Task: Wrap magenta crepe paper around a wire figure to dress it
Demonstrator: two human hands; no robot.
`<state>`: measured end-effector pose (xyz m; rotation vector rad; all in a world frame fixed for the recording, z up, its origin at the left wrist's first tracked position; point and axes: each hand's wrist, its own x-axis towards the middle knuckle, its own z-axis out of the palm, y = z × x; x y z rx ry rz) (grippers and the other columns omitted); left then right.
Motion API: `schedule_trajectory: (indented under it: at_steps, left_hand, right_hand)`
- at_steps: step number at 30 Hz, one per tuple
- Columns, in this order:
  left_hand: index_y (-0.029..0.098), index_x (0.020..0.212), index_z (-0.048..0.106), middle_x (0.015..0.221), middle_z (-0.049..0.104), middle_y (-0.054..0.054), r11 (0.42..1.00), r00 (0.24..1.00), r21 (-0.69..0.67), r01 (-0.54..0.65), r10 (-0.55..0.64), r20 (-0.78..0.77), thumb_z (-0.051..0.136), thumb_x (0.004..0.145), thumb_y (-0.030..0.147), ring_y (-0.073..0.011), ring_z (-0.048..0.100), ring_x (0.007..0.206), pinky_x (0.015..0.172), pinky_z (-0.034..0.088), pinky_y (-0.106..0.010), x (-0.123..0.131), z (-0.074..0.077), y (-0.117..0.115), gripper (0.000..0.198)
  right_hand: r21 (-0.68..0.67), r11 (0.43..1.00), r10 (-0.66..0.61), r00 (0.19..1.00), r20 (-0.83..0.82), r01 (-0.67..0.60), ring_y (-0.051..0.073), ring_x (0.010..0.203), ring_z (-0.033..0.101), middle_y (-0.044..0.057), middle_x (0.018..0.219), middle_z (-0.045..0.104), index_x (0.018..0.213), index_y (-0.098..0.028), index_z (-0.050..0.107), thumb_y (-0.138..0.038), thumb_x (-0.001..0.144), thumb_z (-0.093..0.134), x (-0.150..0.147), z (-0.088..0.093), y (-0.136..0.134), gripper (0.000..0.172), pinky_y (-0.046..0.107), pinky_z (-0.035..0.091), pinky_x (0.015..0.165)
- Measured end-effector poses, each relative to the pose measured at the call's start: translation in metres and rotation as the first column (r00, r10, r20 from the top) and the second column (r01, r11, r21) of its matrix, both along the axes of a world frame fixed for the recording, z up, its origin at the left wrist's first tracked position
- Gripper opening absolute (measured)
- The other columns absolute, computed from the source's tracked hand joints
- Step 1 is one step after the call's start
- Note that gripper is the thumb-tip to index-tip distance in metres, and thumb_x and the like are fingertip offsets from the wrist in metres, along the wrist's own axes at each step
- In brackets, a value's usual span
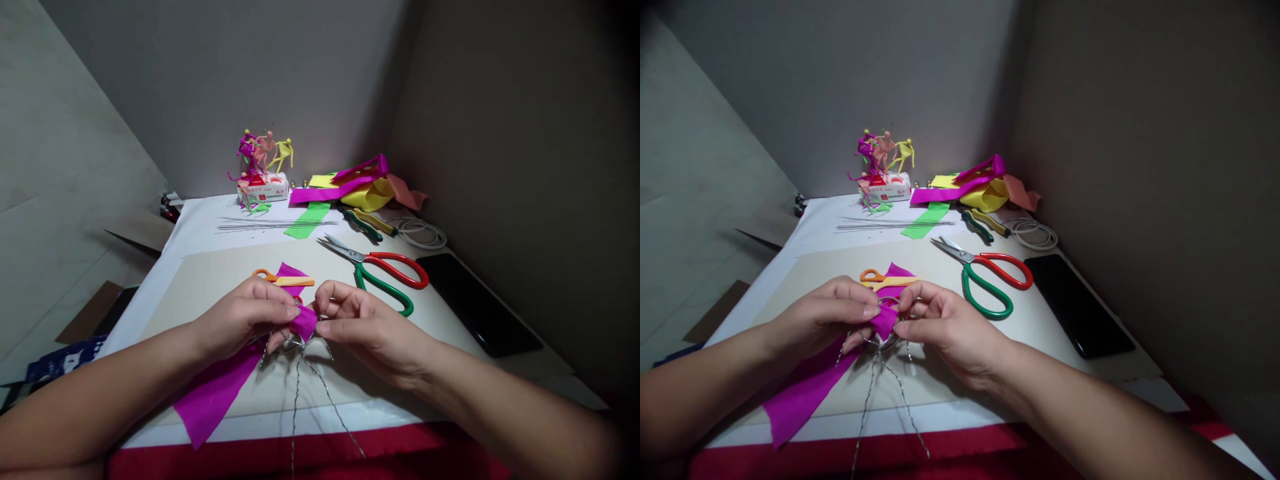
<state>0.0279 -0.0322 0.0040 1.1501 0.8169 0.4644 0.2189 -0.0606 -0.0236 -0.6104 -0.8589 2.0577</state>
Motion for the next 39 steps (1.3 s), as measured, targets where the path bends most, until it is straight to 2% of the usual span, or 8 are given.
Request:
schedule_trajectory:
  at_steps: [7, 12, 15, 18, 22, 24, 30, 39]
  left_hand:
    - [0.009, 0.053, 0.062, 0.042, 0.055, -0.002, 0.999, 0.999, 0.002, 0.034, -0.034, -0.035, 0.056, 0.077, 0.024, -0.0083, 0.043, 0.039, 0.046, 0.028, -0.025, 0.003, -0.002, 0.0, 0.029]
    - [0.012, 0.05, 0.057, 0.04, 0.051, -0.001, 1.0, 0.997, 0.015, 0.017, -0.016, -0.073, 0.055, 0.079, 0.024, -0.0089, 0.038, 0.04, 0.047, 0.023, -0.027, 0.004, -0.001, -0.002, 0.032]
    - [0.013, 0.049, 0.056, 0.039, 0.049, 0.0, 1.0, 0.998, 0.019, 0.004, -0.002, -0.069, 0.055, 0.08, 0.024, -0.009, 0.037, 0.04, 0.047, 0.022, -0.027, 0.004, -0.001, -0.003, 0.033]
    - [0.012, 0.052, 0.057, 0.04, 0.049, 0.001, 1.0, 0.998, 0.021, 0.0, 0.001, -0.058, 0.056, 0.08, 0.025, -0.0082, 0.038, 0.039, 0.046, 0.024, -0.026, 0.005, 0.0, -0.003, 0.031]
    - [0.011, 0.055, 0.058, 0.042, 0.05, 0.001, 1.0, 0.999, 0.014, 0.024, -0.024, -0.035, 0.056, 0.08, 0.025, -0.0072, 0.038, 0.038, 0.045, 0.026, -0.024, 0.004, 0.0, -0.004, 0.029]
    - [0.01, 0.06, 0.061, 0.044, 0.051, 0.0, 0.999, 0.999, 0.005, 0.04, -0.04, -0.022, 0.057, 0.08, 0.026, -0.0072, 0.039, 0.038, 0.044, 0.025, -0.023, 0.004, -0.001, -0.005, 0.026]
    - [0.009, 0.077, 0.068, 0.047, 0.05, 0.001, 0.99, 0.996, 0.121, 0.072, -0.066, -0.058, 0.055, 0.084, 0.026, -0.0075, 0.042, 0.043, 0.047, 0.029, -0.022, 0.003, -0.002, -0.008, 0.023]
    - [0.01, 0.064, 0.061, 0.048, 0.041, 0.003, 0.902, 0.957, 0.405, 0.15, -0.03, -0.287, 0.049, 0.087, 0.027, -0.0073, 0.035, 0.045, 0.044, 0.026, -0.022, 0.008, 0.007, -0.014, 0.032]
  right_hand:
    - [0.049, 0.994, -0.102, 0.989, 0.105, 0.098, 0.007, 0.063, 0.05, -0.004, 0.07, 0.058, 0.073, -0.017, 0.056, -0.003, 0.063, 0.068, -0.004, -0.001, -0.001, 0.021, 0.019, 0.037, 0.06]
    - [0.303, 0.941, -0.237, 0.933, 0.273, 0.15, 0.011, 0.075, 0.056, -0.002, 0.079, 0.061, 0.078, -0.019, 0.059, -0.013, 0.071, 0.069, -0.006, -0.002, -0.004, 0.014, 0.025, 0.043, 0.071]
    - [0.597, 0.788, -0.452, 0.799, 0.397, 0.149, 0.015, 0.084, 0.057, 0.0, 0.085, 0.063, 0.082, -0.02, 0.061, -0.015, 0.075, 0.067, -0.005, -0.004, -0.006, 0.01, 0.03, 0.044, 0.079]
    - [0.842, 0.533, -0.652, 0.674, 0.347, 0.082, 0.017, 0.085, 0.056, 0.002, 0.085, 0.063, 0.086, -0.02, 0.061, -0.01, 0.079, 0.061, -0.003, -0.008, -0.006, 0.013, 0.033, 0.044, 0.078]
    - [0.952, 0.305, -0.731, 0.646, 0.222, 0.018, 0.019, 0.082, 0.055, 0.004, 0.084, 0.063, 0.089, -0.02, 0.061, -0.006, 0.08, 0.055, 0.0, -0.008, -0.006, 0.018, 0.035, 0.045, 0.075]
    - [0.939, 0.343, -0.727, 0.641, 0.244, 0.031, 0.019, 0.079, 0.055, 0.004, 0.081, 0.063, 0.086, -0.021, 0.06, -0.008, 0.081, 0.056, 0.0, -0.006, -0.007, 0.015, 0.035, 0.045, 0.074]
    - [0.684, 0.71, -0.565, 0.716, 0.41, 0.168, 0.017, 0.077, 0.057, 0.002, 0.079, 0.062, 0.079, -0.022, 0.058, -0.012, 0.08, 0.057, -0.003, -0.002, -0.01, 0.01, 0.03, 0.045, 0.073]
    - [0.744, 0.641, -0.601, 0.725, 0.337, 0.186, 0.016, 0.078, 0.057, 0.001, 0.079, 0.062, 0.08, -0.021, 0.062, -0.013, 0.079, 0.061, 0.0, -0.003, -0.011, 0.008, 0.03, 0.043, 0.074]
